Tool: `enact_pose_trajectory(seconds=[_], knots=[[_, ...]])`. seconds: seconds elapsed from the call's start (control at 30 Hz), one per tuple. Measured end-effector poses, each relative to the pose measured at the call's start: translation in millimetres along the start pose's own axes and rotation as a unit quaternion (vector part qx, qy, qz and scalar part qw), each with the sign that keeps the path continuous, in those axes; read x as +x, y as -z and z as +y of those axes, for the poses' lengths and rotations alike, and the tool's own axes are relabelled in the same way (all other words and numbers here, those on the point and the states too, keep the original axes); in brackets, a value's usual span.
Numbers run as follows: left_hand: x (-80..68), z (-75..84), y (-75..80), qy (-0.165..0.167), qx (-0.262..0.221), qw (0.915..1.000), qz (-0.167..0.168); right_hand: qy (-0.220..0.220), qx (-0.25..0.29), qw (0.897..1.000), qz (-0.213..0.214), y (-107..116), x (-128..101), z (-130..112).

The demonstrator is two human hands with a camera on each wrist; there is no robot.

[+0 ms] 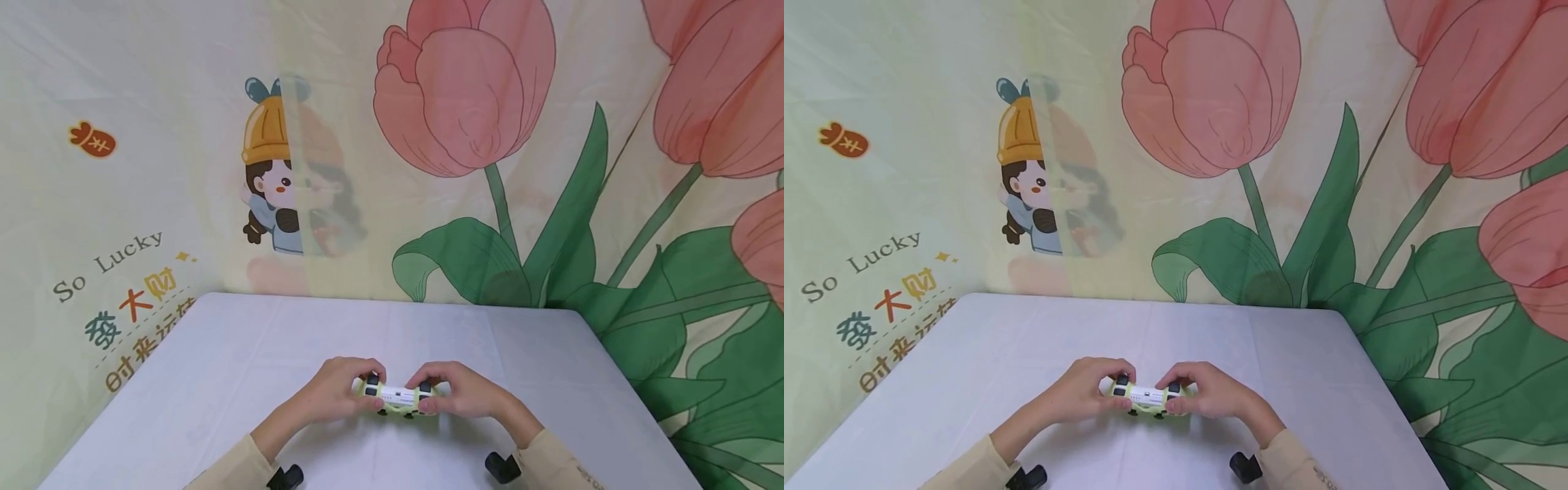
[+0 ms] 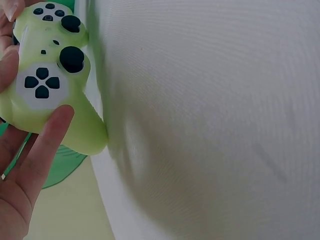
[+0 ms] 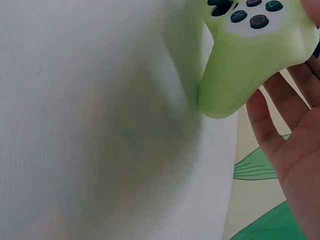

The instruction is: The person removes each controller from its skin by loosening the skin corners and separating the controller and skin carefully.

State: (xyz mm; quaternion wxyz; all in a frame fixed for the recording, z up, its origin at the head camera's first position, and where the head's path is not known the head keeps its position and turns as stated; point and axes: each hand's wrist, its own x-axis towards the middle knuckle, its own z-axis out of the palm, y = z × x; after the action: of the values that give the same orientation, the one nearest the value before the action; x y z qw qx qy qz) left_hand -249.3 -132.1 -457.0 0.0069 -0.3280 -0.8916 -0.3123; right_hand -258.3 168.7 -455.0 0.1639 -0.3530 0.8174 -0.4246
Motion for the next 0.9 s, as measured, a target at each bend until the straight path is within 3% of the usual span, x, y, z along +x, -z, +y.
enact_pose_trajectory(seconds=[0.47,0.67,0.9], knots=[[0.6,-1.0,1.1,0.014,0.003,0.9998,-0.011,0.031,-0.014,0.999,-0.008,2.5,8.1,5.3],[0.3,-1.2,0.5,0.008,0.011,0.9998,-0.011,0.032,-0.017,0.999,-0.023,1.0,9.3,3.3],[1.1,-0.9,0.1,0.002,0.008,0.9999,-0.010,0.018,-0.036,0.999,-0.013,4.1,9.6,1.9]])
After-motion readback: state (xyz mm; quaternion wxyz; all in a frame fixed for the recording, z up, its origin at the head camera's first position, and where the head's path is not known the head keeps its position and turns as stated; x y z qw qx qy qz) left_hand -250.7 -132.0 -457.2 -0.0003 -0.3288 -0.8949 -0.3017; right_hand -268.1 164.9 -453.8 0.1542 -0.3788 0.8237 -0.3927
